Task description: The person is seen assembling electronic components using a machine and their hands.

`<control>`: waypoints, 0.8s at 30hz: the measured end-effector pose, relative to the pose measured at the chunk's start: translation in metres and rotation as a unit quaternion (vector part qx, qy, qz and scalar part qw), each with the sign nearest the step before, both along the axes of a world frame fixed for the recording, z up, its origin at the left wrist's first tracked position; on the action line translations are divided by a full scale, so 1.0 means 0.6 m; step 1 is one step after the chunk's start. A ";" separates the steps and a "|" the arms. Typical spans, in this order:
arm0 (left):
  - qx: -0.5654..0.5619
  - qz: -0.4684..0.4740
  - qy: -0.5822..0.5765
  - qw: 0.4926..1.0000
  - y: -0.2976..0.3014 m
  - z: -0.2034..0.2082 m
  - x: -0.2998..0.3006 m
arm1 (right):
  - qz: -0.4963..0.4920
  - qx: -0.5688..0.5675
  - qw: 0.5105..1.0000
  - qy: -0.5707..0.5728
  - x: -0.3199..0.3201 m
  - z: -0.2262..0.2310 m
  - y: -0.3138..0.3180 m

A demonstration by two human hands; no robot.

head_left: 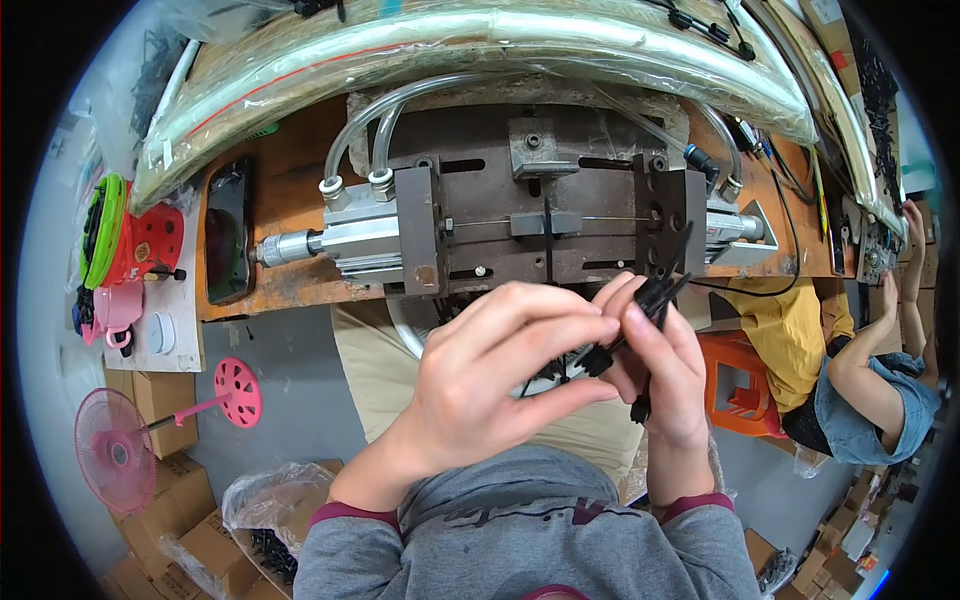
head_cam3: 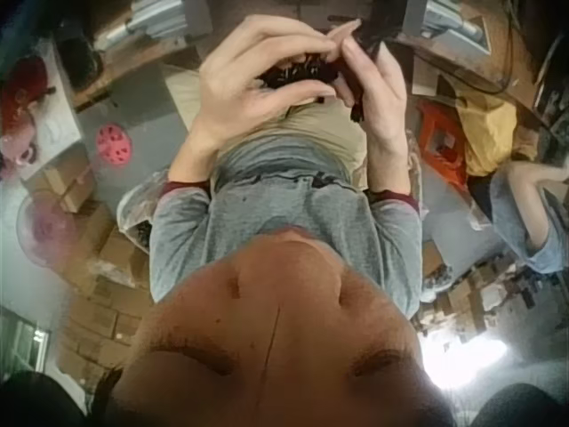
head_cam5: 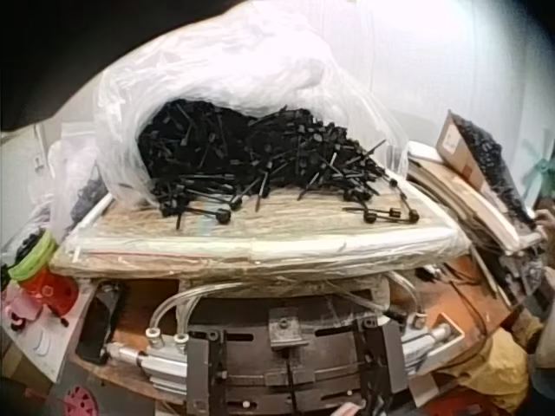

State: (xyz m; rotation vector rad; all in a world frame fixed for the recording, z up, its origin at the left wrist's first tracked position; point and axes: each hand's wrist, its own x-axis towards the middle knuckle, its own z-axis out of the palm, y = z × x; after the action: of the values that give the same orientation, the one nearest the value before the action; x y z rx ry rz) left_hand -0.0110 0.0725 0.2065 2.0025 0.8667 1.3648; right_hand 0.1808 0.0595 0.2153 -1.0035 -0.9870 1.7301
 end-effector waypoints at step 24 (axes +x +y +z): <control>-0.007 0.121 0.061 0.991 -0.016 -0.008 -0.009 | -0.051 0.064 0.997 -0.008 0.011 -0.003 -0.002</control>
State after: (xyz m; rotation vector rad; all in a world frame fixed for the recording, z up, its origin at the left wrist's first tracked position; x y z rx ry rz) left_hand -0.0166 0.0631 0.2018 2.0377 1.2042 1.3699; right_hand 0.1873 0.0581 0.2137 -0.9680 -1.0261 1.5578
